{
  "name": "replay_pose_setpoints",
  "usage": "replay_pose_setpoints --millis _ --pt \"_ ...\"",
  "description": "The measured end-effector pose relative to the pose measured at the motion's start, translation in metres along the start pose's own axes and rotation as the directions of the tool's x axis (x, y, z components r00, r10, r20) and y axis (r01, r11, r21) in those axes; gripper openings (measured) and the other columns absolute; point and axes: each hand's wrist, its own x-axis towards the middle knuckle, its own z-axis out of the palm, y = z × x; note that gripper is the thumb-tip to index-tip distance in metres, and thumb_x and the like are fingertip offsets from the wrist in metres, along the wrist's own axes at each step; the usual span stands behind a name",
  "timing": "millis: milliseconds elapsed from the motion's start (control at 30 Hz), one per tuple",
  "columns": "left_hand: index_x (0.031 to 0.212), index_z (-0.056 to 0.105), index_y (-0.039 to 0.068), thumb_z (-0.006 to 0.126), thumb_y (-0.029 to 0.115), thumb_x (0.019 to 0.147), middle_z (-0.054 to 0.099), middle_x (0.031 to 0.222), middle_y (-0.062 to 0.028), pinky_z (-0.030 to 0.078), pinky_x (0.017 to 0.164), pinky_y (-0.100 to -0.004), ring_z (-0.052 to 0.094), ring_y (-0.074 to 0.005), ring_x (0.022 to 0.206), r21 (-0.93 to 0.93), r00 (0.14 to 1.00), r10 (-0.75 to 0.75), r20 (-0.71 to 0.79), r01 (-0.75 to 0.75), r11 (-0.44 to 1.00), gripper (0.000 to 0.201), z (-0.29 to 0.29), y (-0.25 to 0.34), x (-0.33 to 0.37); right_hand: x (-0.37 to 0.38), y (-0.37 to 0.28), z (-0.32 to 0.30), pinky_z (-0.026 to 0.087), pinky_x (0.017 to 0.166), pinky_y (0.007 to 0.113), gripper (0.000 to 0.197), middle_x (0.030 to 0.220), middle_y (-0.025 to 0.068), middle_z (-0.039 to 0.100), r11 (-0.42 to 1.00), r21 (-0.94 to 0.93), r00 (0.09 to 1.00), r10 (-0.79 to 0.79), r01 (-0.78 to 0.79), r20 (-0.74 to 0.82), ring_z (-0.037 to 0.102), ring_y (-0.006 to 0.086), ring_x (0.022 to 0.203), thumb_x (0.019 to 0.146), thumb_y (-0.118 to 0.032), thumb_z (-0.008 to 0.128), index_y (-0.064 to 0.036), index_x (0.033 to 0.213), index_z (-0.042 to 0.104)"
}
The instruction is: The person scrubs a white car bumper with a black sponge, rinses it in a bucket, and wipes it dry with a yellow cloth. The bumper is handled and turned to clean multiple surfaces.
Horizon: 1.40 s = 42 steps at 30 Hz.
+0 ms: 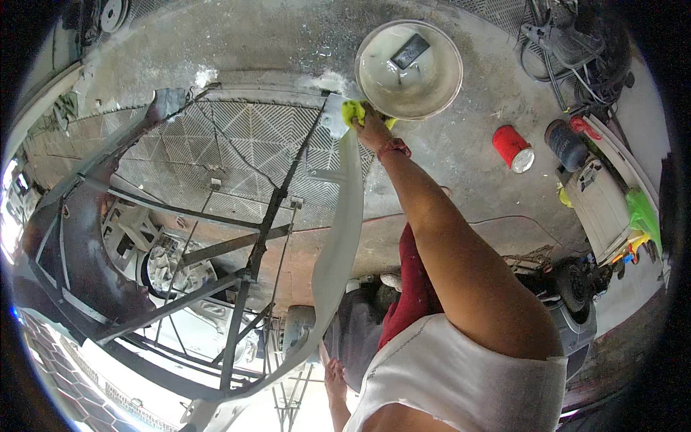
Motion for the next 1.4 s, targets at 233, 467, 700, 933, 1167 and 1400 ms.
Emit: replay_pose_setpoints --millis 233,467,700,933,1167,1400 --pt "0.155 0.051 0.006 0.06 0.031 0.113 0.065 0.142 -0.0119 0.05 0.107 -0.0348 0.066 -0.0223 0.123 0.083 0.999 -0.03 -0.024 0.032 0.996 0.049 0.004 0.013 0.008 0.029 -0.019 -0.045 0.055 0.101 0.055 0.059 0.113 0.0344 0.074 0.966 -0.108 0.847 0.257 -0.234 0.466 0.072 0.0465 0.112 0.099 -0.05 0.06 0.0037 0.121 0.072" --pt "0.157 0.048 0.005 0.059 0.036 0.113 0.064 0.146 -0.0119 0.05 0.108 -0.0367 0.065 -0.0247 0.129 0.071 0.996 0.083 0.018 -0.084 0.994 0.055 0.008 0.02 0.033 0.04 -0.093 -0.105 0.058 0.097 0.053 0.065 0.118 0.0258 0.077 0.994 -0.07 0.738 -0.017 0.087 0.674 0.075 0.0427 0.109 0.101 -0.057 0.051 0.0003 0.118 0.076" --pt "0.154 0.053 0.003 0.06 0.033 0.113 0.067 0.144 -0.0105 0.053 0.104 -0.0341 0.068 -0.0227 0.125 0.054 0.982 0.189 -0.007 -0.188 0.981 0.051 0.009 0.005 0.051 0.014 -0.135 -0.124 0.053 0.1 0.052 0.064 0.124 0.0257 0.075 0.972 -0.151 0.68 -0.012 0.18 0.733 0.072 0.0447 0.115 0.103 -0.056 0.045 -0.0031 0.127 0.072" --pt "0.153 0.056 0.008 0.064 0.042 0.111 0.072 0.129 -0.0077 0.055 0.096 -0.0332 0.069 -0.0187 0.114 -0.055 0.935 0.354 0.03 -0.352 0.934 0.055 0.022 -0.014 0.067 -0.05 -0.215 -0.225 0.053 0.098 0.05 0.077 0.121 0.0298 0.074 0.995 0.021 0.711 -0.081 0.093 0.699 0.073 0.0406 0.112 0.103 -0.063 0.044 0.0058 0.123 0.072" --pt "0.15 0.058 0.003 0.061 0.034 0.111 0.073 0.135 -0.0156 0.055 0.101 -0.0386 0.072 -0.0256 0.116 -0.041 0.851 0.525 -0.015 -0.525 0.85 0.05 0.033 -0.054 0.117 -0.12 -0.323 -0.317 0.059 0.093 0.036 0.063 0.129 0.0144 0.074 0.67 0.65 0.835 -0.079 -0.36 0.544 0.074 0.0213 0.11 0.108 -0.046 0.055 0.0069 0.141 0.062" --pt "0.146 0.061 0.002 0.061 0.038 0.11 0.073 0.134 -0.0216 0.054 0.104 -0.0426 0.071 -0.0324 0.124 -0.004 0.746 0.661 -0.082 -0.663 0.748 0.051 0.051 -0.113 0.158 -0.192 -0.428 -0.348 0.056 0.103 0.036 0.051 0.129 0.0135 0.074 0.398 0.914 0.966 -0.258 0.076 0.032 0.071 0.0235 0.118 0.11 -0.039 0.059 0.0013 0.142 0.063"
